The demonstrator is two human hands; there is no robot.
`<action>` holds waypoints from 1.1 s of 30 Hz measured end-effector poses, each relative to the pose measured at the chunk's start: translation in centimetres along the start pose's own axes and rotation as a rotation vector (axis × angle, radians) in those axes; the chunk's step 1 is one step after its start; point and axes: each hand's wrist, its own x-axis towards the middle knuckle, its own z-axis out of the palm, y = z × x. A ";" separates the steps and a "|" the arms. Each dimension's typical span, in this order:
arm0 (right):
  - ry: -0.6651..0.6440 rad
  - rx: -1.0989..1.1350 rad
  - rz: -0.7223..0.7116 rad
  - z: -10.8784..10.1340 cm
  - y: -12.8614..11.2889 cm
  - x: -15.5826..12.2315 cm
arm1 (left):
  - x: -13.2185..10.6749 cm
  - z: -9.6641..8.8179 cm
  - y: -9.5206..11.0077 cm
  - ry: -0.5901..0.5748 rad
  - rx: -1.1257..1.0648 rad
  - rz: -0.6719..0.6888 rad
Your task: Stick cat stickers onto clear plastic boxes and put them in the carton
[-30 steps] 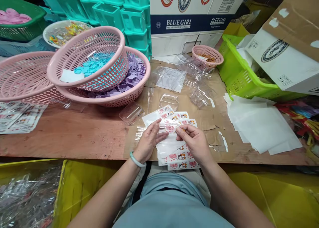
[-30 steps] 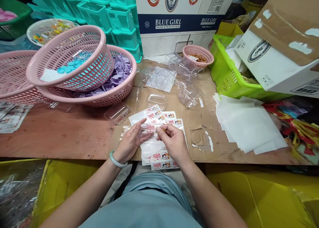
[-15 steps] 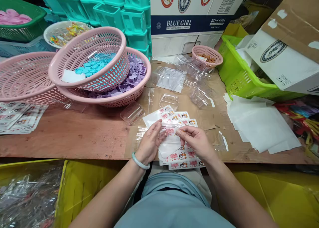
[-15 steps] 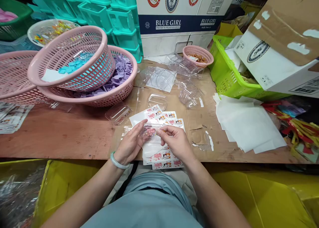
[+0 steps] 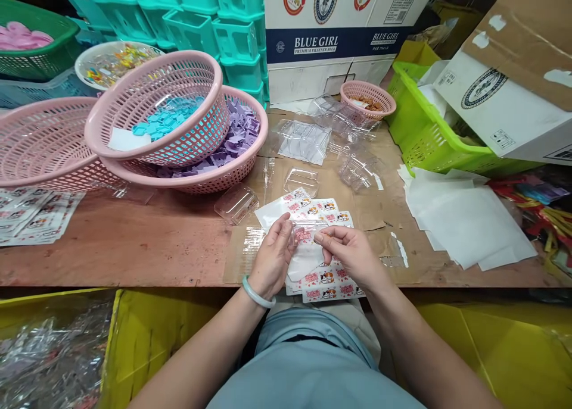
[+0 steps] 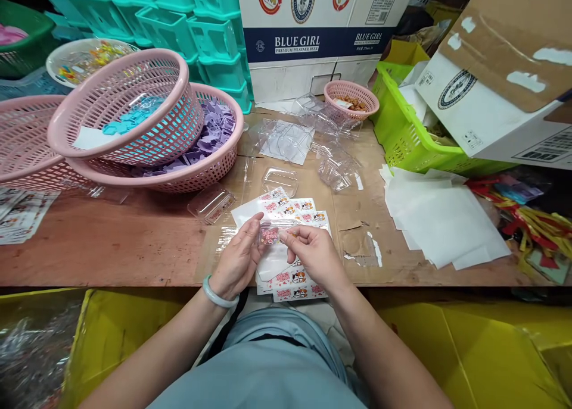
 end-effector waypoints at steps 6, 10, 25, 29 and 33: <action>-0.009 -0.022 0.001 0.0 -0.1 0.0 | 0.0 -0.2 0.0 -0.011 0.032 -0.001; -0.006 -0.032 0.010 0.0 -0.3 0.0 | 0.0 -0.2 0.0 -0.027 0.036 -0.004; 0.048 -0.135 0.019 0.4 -0.1 0.3 | -0.1 -0.2 -0.1 -0.050 0.130 0.024; 0.174 -0.432 -0.131 1.0 0.4 0.2 | 0.1 -0.5 -0.4 -0.010 0.218 0.084; 0.341 -0.923 -0.481 1.7 1.0 -0.2 | 0.3 -1.1 -0.7 -0.006 0.249 0.088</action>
